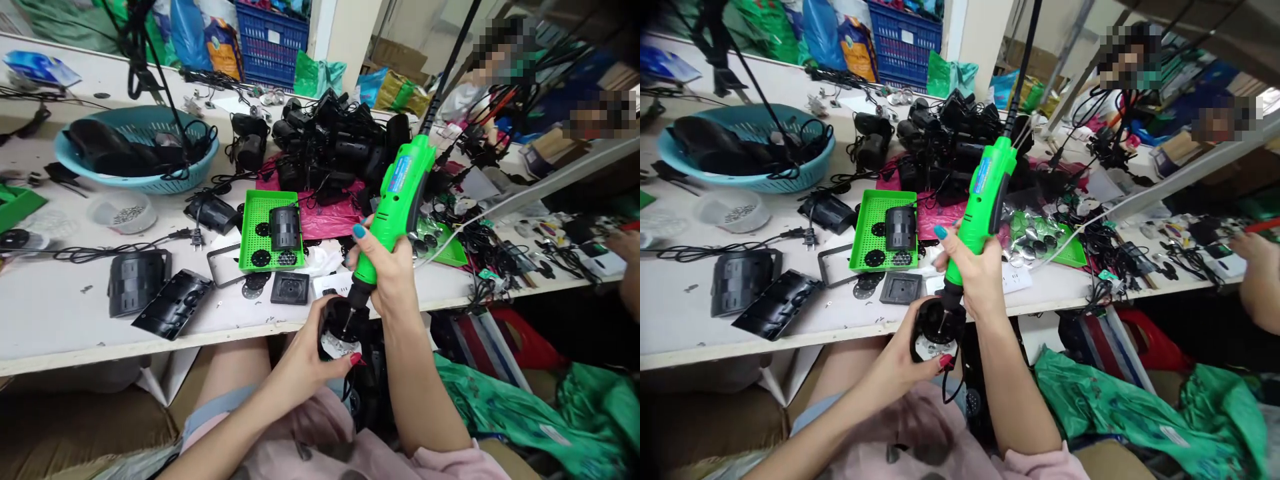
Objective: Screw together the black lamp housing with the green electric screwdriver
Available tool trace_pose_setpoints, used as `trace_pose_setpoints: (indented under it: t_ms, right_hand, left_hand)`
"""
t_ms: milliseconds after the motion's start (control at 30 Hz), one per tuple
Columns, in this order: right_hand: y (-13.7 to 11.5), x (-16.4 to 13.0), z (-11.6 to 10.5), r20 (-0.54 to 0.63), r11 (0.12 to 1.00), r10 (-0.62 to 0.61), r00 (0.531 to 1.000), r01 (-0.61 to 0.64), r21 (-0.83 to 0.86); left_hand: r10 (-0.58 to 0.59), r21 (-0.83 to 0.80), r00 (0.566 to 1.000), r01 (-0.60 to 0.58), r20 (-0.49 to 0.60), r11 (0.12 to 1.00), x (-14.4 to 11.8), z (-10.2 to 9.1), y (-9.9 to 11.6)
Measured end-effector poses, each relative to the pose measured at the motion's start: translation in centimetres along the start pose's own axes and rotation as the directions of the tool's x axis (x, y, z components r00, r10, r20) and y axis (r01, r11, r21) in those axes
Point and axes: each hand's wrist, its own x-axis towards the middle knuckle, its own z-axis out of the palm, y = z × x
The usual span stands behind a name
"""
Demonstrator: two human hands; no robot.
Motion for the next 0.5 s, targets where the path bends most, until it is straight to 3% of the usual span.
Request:
trace_pose_setpoints:
  t_ms: [67, 233, 367, 500]
  right_hand:
    - [-0.5, -0.2, -0.8, 0.011, 0.999, -0.013, 1.0, 0.012, 0.039]
    - [-1.1, -0.3, -3.5, 0.188, 0.982, 0.114, 0.976, -0.139, 0.125]
    - [-0.4, 0.2, -4.8, 0.139, 0.993, 0.055, 0.989, -0.069, 0.097]
    - [0.0, 0.3, -4.6, 0.221, 0.981, -0.011, 0.975, -0.033, 0.192]
  left_hand:
    - [-0.002, -0.003, 1.0, 0.002, 0.005, 1.0, 0.2, 0.1, 0.0]
    - [-0.028, 0.021, 0.998, 0.027, 0.058, 0.999, 0.5, 0.2, 0.7]
    - [-0.069, 0.051, 0.993, 0.065, 0.095, 0.997, 0.3, 0.5, 1.2]
    - [-0.121, 0.041, 0.983, 0.117, 0.139, 0.992, 0.3, 0.9, 1.3]
